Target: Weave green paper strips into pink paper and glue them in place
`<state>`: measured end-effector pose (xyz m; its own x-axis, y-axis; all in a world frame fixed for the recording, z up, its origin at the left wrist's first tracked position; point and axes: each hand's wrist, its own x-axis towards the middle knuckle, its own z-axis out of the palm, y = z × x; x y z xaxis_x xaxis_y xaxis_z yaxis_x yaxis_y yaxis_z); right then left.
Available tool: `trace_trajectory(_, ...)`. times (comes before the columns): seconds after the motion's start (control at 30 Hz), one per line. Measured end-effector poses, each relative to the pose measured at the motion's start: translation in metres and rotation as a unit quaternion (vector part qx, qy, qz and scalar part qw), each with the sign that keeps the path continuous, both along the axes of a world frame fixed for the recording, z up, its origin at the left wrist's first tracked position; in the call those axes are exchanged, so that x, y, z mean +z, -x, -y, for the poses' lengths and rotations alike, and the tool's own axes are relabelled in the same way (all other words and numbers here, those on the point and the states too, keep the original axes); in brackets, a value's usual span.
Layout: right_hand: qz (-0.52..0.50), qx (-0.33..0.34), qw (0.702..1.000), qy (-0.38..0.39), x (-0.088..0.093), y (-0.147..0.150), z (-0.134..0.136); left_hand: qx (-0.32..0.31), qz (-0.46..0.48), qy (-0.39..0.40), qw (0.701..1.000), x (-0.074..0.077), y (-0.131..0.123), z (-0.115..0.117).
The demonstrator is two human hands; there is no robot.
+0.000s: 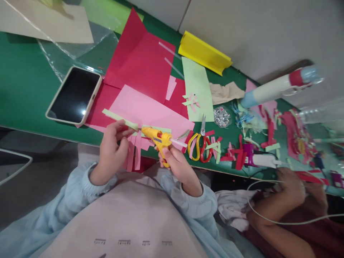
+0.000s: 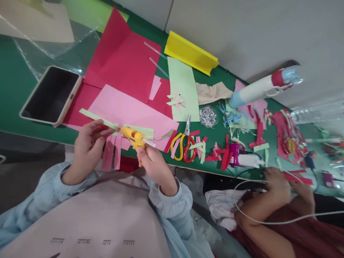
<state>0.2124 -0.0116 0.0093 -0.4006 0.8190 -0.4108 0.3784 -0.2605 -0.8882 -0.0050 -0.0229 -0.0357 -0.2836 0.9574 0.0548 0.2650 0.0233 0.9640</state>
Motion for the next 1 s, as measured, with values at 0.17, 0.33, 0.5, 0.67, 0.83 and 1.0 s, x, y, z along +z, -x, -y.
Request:
trace_trajectory(0.17, -0.002, 0.008, 1.0, 0.005, 0.006, -0.004, 0.003, 0.0, 0.002, 0.0, 1.0, 0.0, 0.0, 0.0)
trace_trajectory(0.33, -0.006, 0.011, 1.0, 0.001, 0.008, -0.003, 0.004, -0.001, 0.011, -0.003, 1.0, -0.002, 0.0, 0.001)
trace_trajectory(0.5, -0.007, 0.012, 1.0, 0.001, 0.006, -0.002, 0.004, 0.001, 0.002, 0.001, 1.0, -0.001, 0.0, 0.001)
trace_trajectory(0.67, -0.044, -0.01, 0.999, 0.007, 0.014, -0.003, 0.005, 0.002, -0.005, 0.002, 1.0, -0.002, 0.001, 0.0)
trace_trajectory(0.83, -0.069, -0.029, 0.997, 0.004, 0.023, -0.006, 0.005, 0.005, -0.016, 0.01, 1.0, -0.002, 0.001, 0.0)
trace_trajectory(1.0, -0.098, -0.039, 0.994, 0.023, 0.029, -0.009, 0.006, 0.003, -0.024, 0.009, 1.0, -0.002, 0.001, 0.001)
